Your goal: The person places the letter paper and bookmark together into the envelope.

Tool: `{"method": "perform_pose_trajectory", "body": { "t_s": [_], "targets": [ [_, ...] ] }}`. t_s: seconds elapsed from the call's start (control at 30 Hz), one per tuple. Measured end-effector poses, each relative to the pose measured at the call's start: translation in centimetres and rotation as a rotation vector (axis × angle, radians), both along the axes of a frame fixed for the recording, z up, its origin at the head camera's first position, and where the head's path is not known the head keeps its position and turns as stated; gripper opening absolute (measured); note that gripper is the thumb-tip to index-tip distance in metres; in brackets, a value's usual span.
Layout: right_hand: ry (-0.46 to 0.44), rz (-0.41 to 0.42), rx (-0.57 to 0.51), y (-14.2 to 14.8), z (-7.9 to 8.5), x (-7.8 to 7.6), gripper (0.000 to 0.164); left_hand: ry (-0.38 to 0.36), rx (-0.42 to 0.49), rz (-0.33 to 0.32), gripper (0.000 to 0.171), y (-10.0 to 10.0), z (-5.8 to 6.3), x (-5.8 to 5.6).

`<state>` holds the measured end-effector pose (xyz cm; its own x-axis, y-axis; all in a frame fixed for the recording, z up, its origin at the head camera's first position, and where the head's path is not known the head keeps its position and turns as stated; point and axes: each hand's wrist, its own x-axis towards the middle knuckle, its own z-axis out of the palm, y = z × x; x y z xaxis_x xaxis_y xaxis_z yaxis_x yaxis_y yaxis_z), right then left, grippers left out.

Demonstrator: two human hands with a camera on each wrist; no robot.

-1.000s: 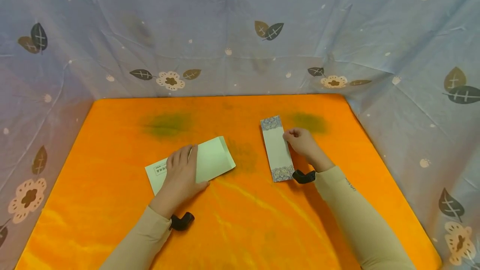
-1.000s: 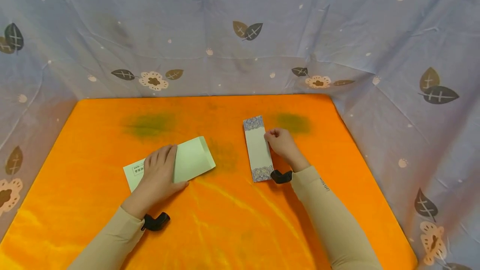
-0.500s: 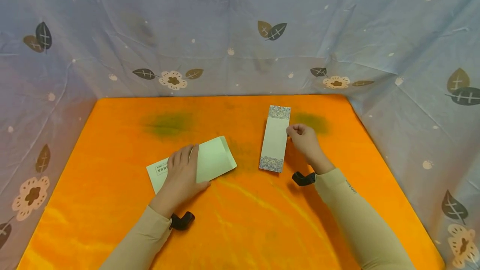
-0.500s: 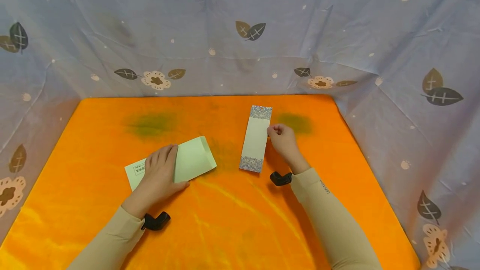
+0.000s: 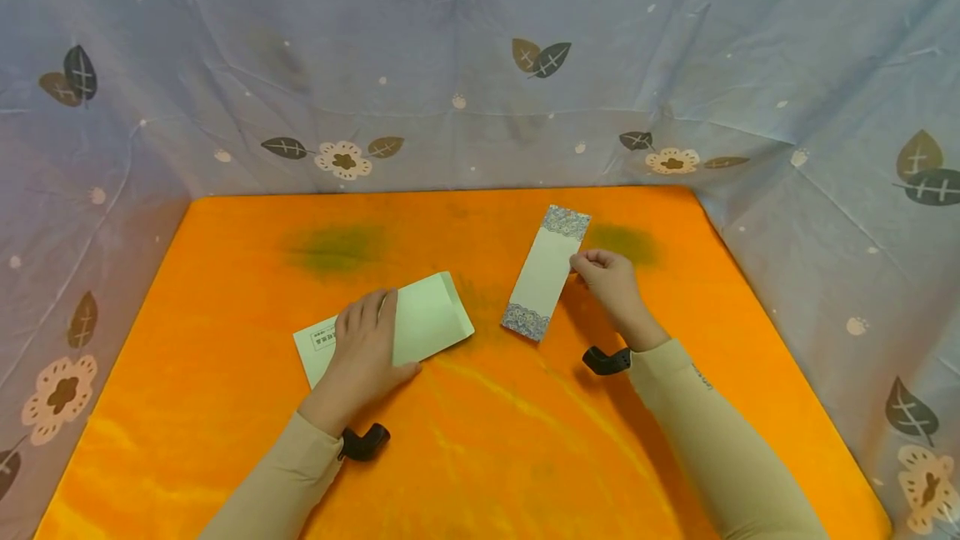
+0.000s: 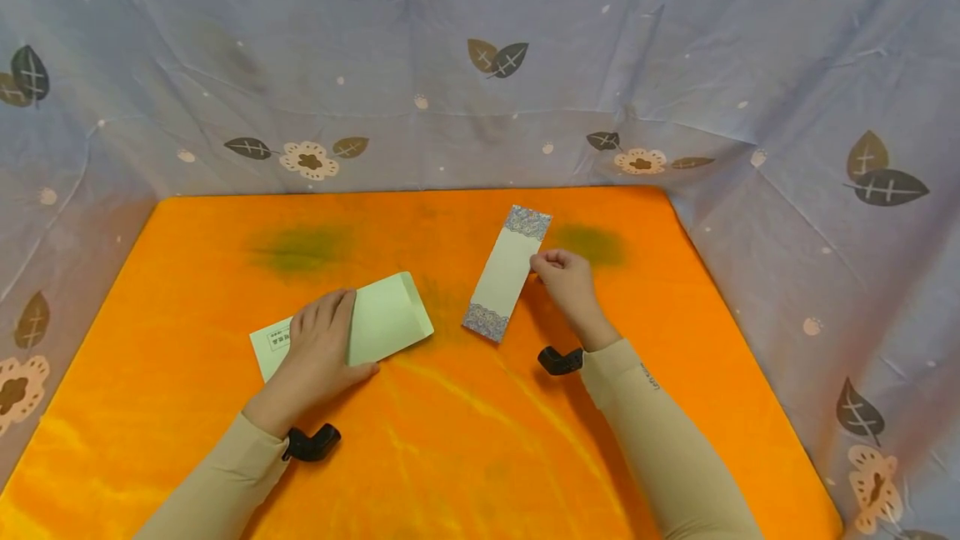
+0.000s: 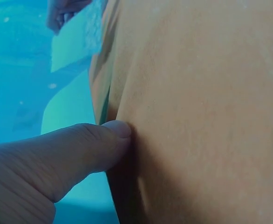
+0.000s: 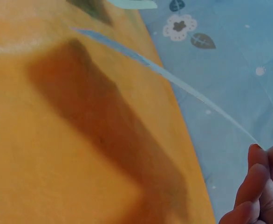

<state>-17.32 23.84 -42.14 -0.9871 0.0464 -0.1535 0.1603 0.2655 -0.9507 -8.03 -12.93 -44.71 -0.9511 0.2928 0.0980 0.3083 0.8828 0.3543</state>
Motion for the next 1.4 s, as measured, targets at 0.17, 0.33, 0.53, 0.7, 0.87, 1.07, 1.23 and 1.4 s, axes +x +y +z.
{"method": "perform_pose_trajectory", "body": {
  "t_s": [0.17, 0.33, 0.53, 0.7, 0.87, 1.07, 1.23, 1.4],
  "targets": [
    [0.000, -0.010, -0.055, -0.1, 0.1, 0.1, 0.039, 0.003, 0.012, -0.002, 0.112, 0.1, 0.1, 0.0],
    [-0.010, -0.014, -0.111, -0.4, 0.1, 0.2, 0.036, -0.001, 0.019, -0.006, 0.113, 0.2, 0.1, -0.1],
    [0.001, 0.005, -0.168, -0.8, -0.3, 0.3, 0.034, -0.015, 0.058, 0.006, 0.113, 0.2, 0.2, 0.0],
    [0.009, 0.020, -0.213, -1.2, -0.1, 0.6, 0.033, -0.016, 0.080, 0.013, 0.113, 0.3, 0.3, -0.1],
    [0.000, 0.033, -0.242, -1.4, -0.2, 0.7, 0.033, -0.018, 0.081, 0.014, 0.113, 0.3, 0.3, -0.1],
    [0.010, 0.041, -0.279, -1.8, -0.5, 0.8, 0.032, -0.009, 0.079, 0.015, 0.113, 0.4, 0.2, -0.2],
    [0.006, 0.034, -0.303, -2.3, -0.7, 0.9, 0.029, 0.002, 0.080, 0.012, 0.113, 0.5, 0.2, -0.2],
    [-0.023, 0.036, -0.322, -2.7, -0.8, 0.9, 0.028, 0.002, 0.079, 0.009, 0.112, 0.6, 0.3, -0.1]
  ]
}}
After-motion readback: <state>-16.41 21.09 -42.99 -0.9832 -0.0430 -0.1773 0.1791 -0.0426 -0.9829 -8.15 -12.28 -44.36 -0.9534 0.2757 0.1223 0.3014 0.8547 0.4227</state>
